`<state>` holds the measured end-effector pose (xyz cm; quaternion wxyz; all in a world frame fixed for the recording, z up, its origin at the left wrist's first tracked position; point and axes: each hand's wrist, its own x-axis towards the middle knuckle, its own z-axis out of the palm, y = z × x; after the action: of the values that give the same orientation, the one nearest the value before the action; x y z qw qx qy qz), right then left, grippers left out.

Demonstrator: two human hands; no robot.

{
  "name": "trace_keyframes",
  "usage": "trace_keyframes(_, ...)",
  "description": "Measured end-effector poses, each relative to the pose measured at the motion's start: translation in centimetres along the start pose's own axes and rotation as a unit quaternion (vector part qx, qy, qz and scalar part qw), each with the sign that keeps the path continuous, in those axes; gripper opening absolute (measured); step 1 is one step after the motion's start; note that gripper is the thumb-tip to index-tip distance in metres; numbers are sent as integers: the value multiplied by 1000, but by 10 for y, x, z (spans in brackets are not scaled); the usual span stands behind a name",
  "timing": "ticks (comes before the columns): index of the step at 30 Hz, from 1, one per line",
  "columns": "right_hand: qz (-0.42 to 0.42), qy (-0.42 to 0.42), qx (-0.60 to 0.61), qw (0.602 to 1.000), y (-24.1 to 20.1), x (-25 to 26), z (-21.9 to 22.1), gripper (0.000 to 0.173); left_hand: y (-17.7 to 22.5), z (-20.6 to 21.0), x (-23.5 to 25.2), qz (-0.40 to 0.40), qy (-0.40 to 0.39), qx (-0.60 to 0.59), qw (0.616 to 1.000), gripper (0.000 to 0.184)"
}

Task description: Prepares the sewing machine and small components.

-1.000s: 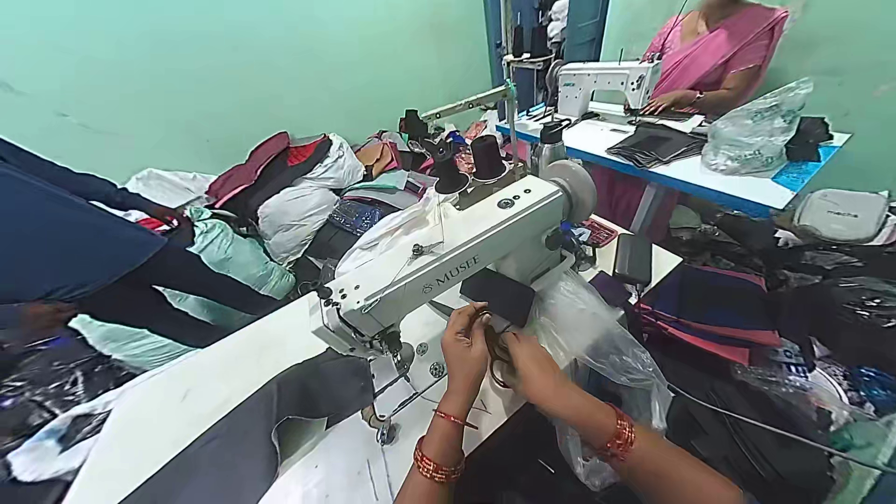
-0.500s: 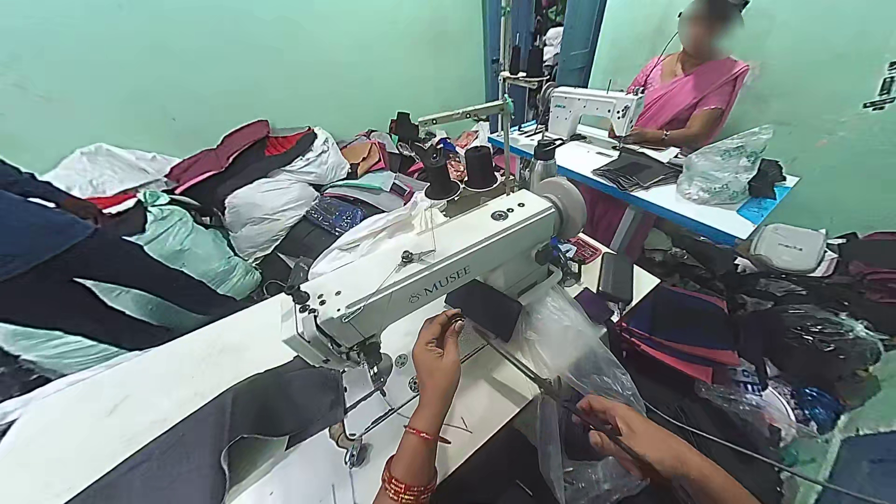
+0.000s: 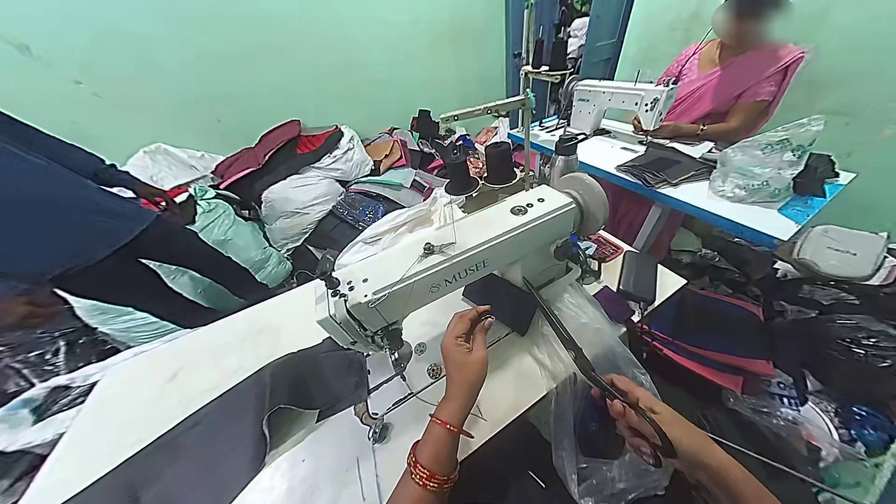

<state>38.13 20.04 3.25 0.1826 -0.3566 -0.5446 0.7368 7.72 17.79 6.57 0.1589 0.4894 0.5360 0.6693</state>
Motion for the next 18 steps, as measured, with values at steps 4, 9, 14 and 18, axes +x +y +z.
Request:
trace_keyframes(4, 25, 11, -29, 999, 1, -1, 10, 62, 4, -17, -15, -18, -13, -2, 1000, 21)
trace_keyframes(9, 58, 20, -188, 980, -13, 25, 31, 51, 14, -79, -55, -81, -65, 55, 993, 21)
trace_keyframes(14, 51, 27, -414, 909, -33, 82, 66, 61, 31, -138, -104, -147, -118, 73, 979, 20)
trace_keyframes(18, 20, 54, -513, 857, -49, 119, 95, 67, 48, -174, -131, -163, -114, 81, 977, 19)
